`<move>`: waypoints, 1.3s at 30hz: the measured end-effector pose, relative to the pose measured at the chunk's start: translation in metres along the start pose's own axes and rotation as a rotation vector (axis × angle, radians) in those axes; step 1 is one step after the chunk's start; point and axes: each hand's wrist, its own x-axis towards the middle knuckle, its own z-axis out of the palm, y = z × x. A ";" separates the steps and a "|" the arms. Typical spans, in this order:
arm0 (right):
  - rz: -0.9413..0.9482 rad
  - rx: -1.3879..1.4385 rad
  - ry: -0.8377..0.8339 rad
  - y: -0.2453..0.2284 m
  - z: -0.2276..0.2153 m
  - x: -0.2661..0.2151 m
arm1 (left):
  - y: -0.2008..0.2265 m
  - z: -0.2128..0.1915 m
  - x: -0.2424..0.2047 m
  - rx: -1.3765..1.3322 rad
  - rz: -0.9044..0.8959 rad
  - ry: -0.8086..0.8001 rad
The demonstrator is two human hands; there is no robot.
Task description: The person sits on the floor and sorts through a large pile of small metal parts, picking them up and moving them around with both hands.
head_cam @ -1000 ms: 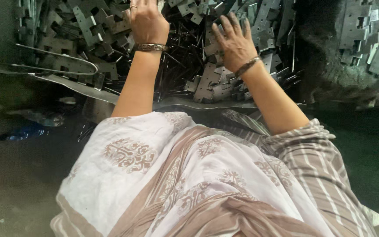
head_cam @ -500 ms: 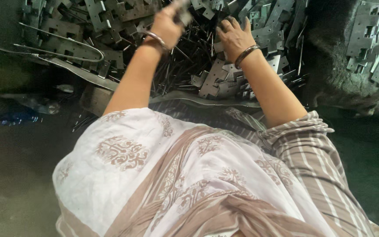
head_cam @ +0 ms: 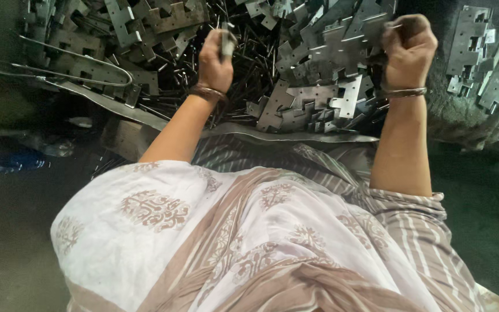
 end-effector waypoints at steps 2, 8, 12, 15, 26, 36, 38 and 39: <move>-0.013 -0.048 0.017 -0.007 -0.012 -0.006 | 0.013 -0.002 0.003 -0.669 -0.492 0.110; -0.769 -0.995 -0.559 -0.036 0.042 -0.053 | 0.048 0.026 -0.033 -1.604 -0.980 -0.414; -0.853 -1.001 -0.882 -0.046 0.100 -0.095 | 0.039 0.080 -0.062 -1.842 -0.971 -0.356; -0.932 -0.921 -0.968 -0.048 0.119 -0.104 | 0.022 0.103 -0.070 -2.051 -0.907 -0.203; -0.249 -0.394 -0.281 -0.079 0.084 -0.064 | 0.060 0.048 -0.064 -1.799 -0.935 -0.339; -0.086 -1.149 -0.465 0.001 0.171 -0.049 | 0.032 0.116 -0.105 -1.961 -0.889 -0.365; -0.096 -1.007 -0.481 0.013 0.172 -0.054 | 0.025 0.115 -0.109 -1.914 -0.952 -0.329; -0.154 -1.001 -0.446 0.015 0.169 -0.056 | 0.024 0.111 -0.110 -1.890 -0.984 -0.309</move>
